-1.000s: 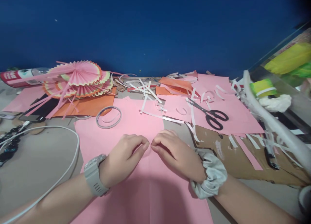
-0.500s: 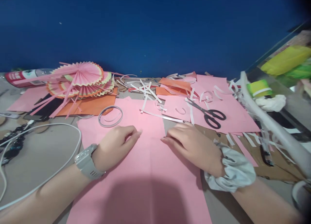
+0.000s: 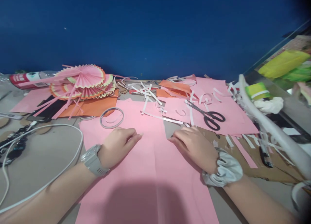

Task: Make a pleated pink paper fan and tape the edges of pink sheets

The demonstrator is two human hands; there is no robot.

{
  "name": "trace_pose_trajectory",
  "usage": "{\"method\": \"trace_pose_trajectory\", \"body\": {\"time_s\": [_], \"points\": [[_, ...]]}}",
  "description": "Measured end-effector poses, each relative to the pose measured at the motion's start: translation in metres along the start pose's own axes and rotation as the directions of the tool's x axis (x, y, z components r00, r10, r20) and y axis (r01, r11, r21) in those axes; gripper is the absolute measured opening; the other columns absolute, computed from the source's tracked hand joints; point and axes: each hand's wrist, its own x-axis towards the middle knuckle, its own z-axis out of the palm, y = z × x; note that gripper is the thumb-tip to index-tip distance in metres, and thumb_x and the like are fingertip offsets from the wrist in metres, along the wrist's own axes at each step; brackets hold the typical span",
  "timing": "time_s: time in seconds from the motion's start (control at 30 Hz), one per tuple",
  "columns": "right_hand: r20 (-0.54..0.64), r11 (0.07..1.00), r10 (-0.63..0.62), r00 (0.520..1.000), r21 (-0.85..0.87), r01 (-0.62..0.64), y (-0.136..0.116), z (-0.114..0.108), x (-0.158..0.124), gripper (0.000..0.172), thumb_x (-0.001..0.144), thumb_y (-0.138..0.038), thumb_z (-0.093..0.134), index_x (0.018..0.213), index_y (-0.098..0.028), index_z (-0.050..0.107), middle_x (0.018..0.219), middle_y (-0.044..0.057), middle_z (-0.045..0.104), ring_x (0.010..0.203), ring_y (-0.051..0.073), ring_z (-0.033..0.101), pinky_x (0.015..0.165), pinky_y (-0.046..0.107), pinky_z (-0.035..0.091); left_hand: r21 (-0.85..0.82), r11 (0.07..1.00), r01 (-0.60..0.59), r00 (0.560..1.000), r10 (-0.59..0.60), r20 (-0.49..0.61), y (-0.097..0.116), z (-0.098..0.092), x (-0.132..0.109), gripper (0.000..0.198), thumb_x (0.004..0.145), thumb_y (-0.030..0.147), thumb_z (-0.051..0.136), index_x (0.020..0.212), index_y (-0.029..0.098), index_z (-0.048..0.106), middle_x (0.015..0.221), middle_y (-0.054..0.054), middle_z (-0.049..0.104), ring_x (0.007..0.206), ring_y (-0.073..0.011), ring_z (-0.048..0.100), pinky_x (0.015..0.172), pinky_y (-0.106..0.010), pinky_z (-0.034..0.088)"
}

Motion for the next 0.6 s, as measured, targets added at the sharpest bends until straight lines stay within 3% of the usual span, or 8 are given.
{"method": "trace_pose_trajectory", "body": {"time_s": [0.6], "points": [[-0.007, 0.996, 0.037, 0.999, 0.080, -0.036, 0.0001, 0.0017, -0.0012, 0.033, 0.093, -0.033, 0.034, 0.064, -0.021, 0.044, 0.062, 0.001, 0.053, 0.065, 0.018, 0.048, 0.068, 0.034, 0.031, 0.004, 0.999, 0.046, 0.998, -0.046, -0.040, -0.0004, 0.0022, -0.0011, 0.039, 0.091, 0.038, 0.036, 0.057, 0.019, 0.033, 0.049, 0.007, 0.034, 0.047, -0.0090, 0.033, 0.050, -0.024, 0.024]]}}
